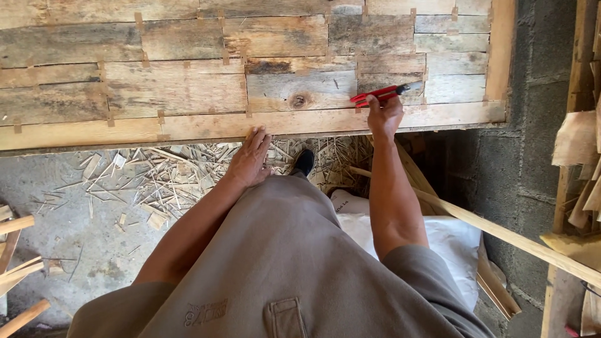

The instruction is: Scraping and cleaning the joints and surfaces of a wooden block panel using a utility knife.

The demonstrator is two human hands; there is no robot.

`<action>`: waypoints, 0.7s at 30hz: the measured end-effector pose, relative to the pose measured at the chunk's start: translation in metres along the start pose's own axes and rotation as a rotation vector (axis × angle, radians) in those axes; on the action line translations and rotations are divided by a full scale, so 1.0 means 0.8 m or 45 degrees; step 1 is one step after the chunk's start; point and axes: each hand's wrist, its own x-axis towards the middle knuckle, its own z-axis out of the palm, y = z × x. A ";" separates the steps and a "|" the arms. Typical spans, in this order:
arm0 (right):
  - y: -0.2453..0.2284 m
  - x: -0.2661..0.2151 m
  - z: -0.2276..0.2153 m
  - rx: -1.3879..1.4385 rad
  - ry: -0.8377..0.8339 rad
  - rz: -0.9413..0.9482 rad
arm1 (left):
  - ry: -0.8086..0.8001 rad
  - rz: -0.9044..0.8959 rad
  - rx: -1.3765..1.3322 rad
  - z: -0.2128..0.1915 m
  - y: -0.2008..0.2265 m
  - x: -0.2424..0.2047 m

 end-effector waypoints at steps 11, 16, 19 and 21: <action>-0.008 -0.031 -0.027 -0.039 -0.041 0.068 | 0.051 -0.018 -0.099 -0.013 0.007 -0.006; -0.014 -0.057 -0.044 -0.157 -0.239 0.018 | 0.317 -0.014 -0.151 0.010 0.013 -0.005; 0.012 -0.080 -0.055 -0.160 -0.217 0.009 | 0.452 -0.010 -0.130 0.022 0.028 0.008; 0.029 -0.098 -0.069 -0.126 -0.193 -0.035 | 0.464 0.017 -0.111 0.026 0.039 0.036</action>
